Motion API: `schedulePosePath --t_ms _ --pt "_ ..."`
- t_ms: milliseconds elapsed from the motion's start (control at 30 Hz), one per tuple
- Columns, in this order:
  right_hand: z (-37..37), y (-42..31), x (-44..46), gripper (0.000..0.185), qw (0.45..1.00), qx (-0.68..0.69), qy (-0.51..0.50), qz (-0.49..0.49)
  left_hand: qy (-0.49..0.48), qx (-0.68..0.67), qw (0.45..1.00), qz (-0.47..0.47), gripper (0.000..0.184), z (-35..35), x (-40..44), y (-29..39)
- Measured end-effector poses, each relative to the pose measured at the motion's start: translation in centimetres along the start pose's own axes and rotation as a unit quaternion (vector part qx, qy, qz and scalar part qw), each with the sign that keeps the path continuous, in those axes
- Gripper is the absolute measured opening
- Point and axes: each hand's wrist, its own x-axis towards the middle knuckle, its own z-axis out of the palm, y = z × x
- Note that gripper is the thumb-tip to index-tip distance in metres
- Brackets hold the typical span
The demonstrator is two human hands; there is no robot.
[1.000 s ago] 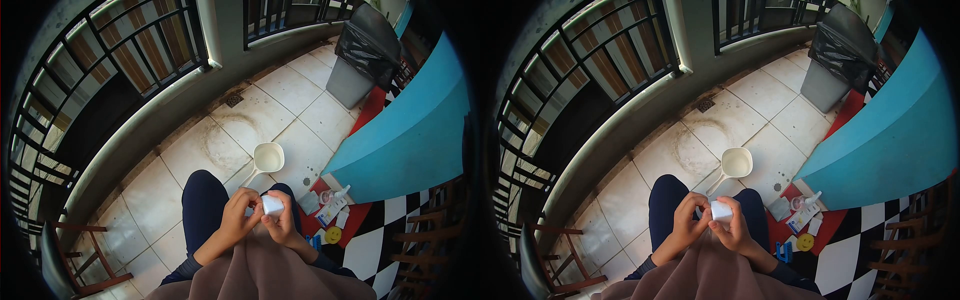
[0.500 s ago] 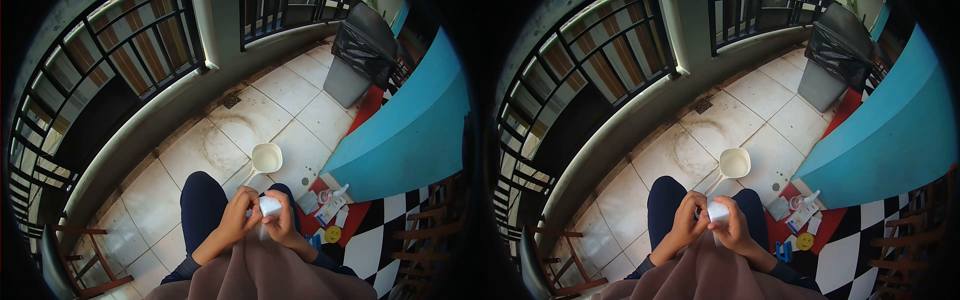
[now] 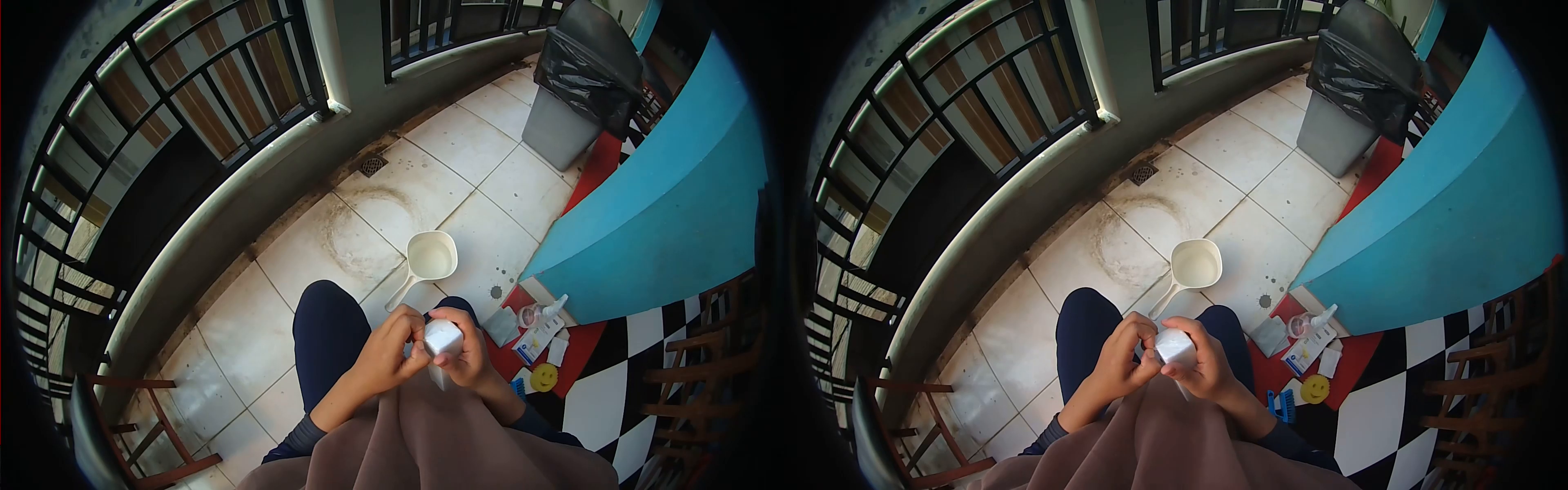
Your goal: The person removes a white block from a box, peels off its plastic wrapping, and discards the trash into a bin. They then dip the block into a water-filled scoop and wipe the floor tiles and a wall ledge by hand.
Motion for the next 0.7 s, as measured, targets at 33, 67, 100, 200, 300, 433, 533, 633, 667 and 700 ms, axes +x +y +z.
schedulePosePath --t_ms 33,67,100,200,300,433,533,633,667,700 --pt "-0.1 0.4 -0.1 0.068 1.000 0.013 0.004 -0.004 0.006 -0.002 1.000 0.011 0.016 0.1 0.0 0.0" --pt "-0.1 0.7 -0.2 0.069 1.000 0.026 0.009 -0.009 0.013 -0.004 1.000 0.022 0.017 0.1 0.1 0.0" --pt "-0.1 0.5 -0.1 0.071 0.999 0.046 0.009 -0.010 0.017 -0.013 1.000 0.022 0.018 0.1 0.2 0.2" --pt "-0.2 0.2 0.2 0.077 0.996 0.083 0.005 -0.016 0.024 -0.016 0.999 0.043 0.022 -0.3 0.5 0.8" --pt "-0.6 0.4 0.2 0.080 0.998 0.061 -0.015 -0.024 0.026 0.030 0.994 0.099 0.026 -0.7 0.3 0.1" --pt "-1.0 0.4 0.4 0.080 0.999 -0.007 -0.034 -0.041 0.048 0.074 0.986 0.140 0.026 -0.8 0.2 -0.1" --pt "-1.0 0.2 0.6 0.076 0.995 -0.069 -0.031 -0.068 0.059 0.070 0.990 0.111 0.024 -0.6 0.2 -0.1" --pt "-0.9 0.1 0.5 0.073 0.996 -0.055 -0.029 -0.060 0.080 0.024 0.995 0.049 0.017 0.2 -0.2 0.3" --pt "-0.7 0.0 0.4 0.072 0.998 -0.038 -0.029 -0.050 0.090 0.004 0.996 0.025 0.014 0.4 -0.3 0.5" --pt "-0.4 0.0 0.4 0.071 0.999 -0.013 -0.018 -0.049 0.097 -0.002 0.995 0.016 0.014 0.6 -0.3 0.7"
